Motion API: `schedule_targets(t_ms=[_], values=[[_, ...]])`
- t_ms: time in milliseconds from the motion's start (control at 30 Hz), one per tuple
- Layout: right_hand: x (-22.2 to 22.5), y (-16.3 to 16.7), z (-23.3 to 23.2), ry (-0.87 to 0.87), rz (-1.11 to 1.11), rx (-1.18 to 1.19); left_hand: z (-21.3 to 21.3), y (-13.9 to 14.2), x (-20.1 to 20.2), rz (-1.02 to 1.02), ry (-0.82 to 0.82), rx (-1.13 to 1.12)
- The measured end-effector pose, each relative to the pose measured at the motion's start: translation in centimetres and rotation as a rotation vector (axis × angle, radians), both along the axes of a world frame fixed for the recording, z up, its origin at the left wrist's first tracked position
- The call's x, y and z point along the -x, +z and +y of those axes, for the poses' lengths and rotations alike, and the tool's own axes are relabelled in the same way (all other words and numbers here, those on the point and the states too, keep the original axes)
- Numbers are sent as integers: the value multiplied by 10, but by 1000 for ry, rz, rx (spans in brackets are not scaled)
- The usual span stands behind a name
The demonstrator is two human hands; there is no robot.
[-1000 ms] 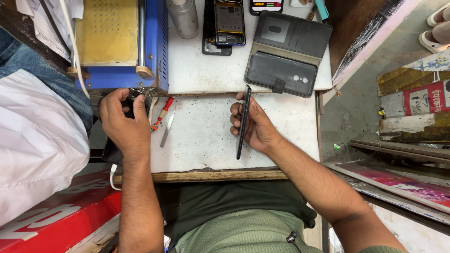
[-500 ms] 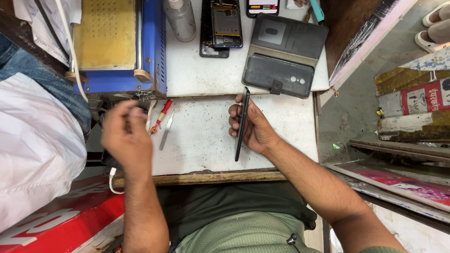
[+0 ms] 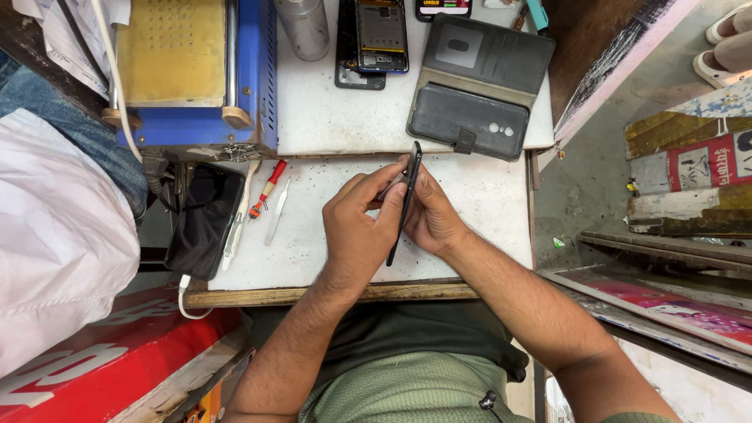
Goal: The person repairs a smartphone at a cluttered workbench. They handle the phone, separate its back cover and frame, lift out internal components by hand, then use a screwdriver and tweezers to work on the exposed board and reposition parts inside the open device.
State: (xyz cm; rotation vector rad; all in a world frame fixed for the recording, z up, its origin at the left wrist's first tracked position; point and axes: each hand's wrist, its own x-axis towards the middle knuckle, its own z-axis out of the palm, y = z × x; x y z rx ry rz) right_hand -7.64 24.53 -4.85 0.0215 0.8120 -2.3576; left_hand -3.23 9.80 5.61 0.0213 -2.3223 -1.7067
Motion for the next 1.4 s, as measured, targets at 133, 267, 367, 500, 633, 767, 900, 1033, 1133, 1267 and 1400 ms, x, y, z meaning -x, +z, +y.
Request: schedule_targets(t_ms=[133, 267, 367, 500, 633, 767, 900, 1033, 1133, 1267, 1400], values=[[1, 2, 0, 10, 8, 13, 2, -3, 0, -21, 16, 11], [2, 0, -1, 3, -7, 17, 1, -5, 0, -23, 12, 20], [2, -3, -1, 1, 8, 24, 1, -6, 0, 7, 14, 24], [1, -5, 0, 1, 11, 23, 1, -7, 0, 16, 15, 26], [2, -4, -1, 2, 20, 17, 1, -8, 0, 5, 1, 30], [2, -1, -2, -6, 19, 0, 2, -9, -1, 37, 32, 98], [2, -1, -3, -15, 30, -32, 5, -8, -3, 91, 65, 158], [0, -3, -4, -44, 59, -58, 11, -8, -6, 127, 112, 301], [-3, -3, -5, -74, 80, -103, 16, -7, -8, 213, 152, 447], [-3, 2, -8, -86, 85, -154, 16, -4, -10, 175, 144, 478], [-3, 10, -9, -75, 84, -137, 4, -2, -3, 100, 77, 290]])
